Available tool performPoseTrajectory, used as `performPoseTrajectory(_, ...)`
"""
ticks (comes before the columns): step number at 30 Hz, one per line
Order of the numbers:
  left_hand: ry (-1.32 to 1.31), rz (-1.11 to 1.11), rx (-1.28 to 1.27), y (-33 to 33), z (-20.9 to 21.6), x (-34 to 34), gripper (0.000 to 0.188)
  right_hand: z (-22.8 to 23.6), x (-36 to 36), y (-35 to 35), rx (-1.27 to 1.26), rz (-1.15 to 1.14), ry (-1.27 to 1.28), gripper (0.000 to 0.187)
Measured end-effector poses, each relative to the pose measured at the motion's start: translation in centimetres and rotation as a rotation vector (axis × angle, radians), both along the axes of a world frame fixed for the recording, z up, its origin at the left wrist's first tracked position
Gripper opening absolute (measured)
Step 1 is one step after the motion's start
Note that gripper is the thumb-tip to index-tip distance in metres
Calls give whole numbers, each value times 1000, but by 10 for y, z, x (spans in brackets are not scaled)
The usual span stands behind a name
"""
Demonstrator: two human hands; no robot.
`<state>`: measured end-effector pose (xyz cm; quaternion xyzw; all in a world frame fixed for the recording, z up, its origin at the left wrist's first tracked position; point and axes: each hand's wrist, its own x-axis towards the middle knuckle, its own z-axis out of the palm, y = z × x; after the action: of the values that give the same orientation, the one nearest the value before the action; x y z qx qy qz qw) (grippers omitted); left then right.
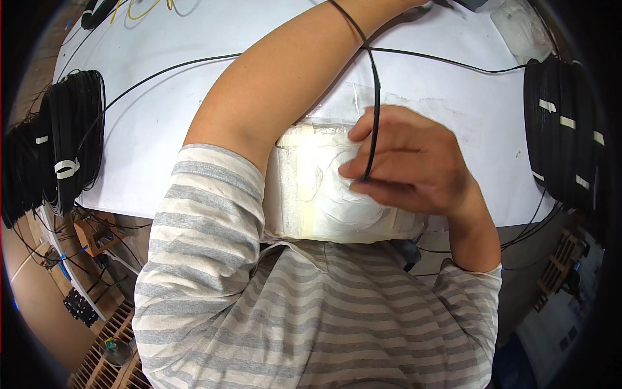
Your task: Manually clean the end of a black fiber optic cable and inspect the internal connector using a digital microscope display.
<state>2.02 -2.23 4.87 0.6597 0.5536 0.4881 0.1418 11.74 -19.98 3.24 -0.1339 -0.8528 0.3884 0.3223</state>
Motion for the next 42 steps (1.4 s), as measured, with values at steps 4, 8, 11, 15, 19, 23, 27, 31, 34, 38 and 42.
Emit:
performPoseTrajectory(4,270,216,-411,-12,27,16,34,-2,7,3,3,-37,45,16)
performPoseTrajectory(8,-235,-194,407,16,-45,-25,35,0,-2,2,77,-47,20,18)
performPoseTrajectory(11,-243,-209,383,15,-46,-24,36,0,-2,-2,-7,5,26,19)
performPoseTrajectory(15,5,-15,-66,-6,11,5,36,-2,7,6,52,-89,15,18)
performPoseTrajectory(19,277,219,-437,-13,34,8,36,1,-1,-3,-10,5,8,17)
performPoseTrajectory(23,280,234,-430,-14,34,7,36,2,-1,1,9,-20,32,17)
performPoseTrajectory(27,281,227,-414,-12,29,5,35,-1,-3,2,52,-53,23,17)
performPoseTrajectory(31,279,233,-417,-11,29,10,35,0,-2,-3,0,3,23,16)
performPoseTrajectory(34,277,213,-443,-11,30,15,35,-2,6,4,68,-88,11,15)
performPoseTrajectory(38,-228,-194,415,18,-47,-25,35,0,-6,-1,11,25,23,15)
performPoseTrajectory(42,-240,-193,400,18,-48,-23,34,1,-3,1,20,9,34,17)
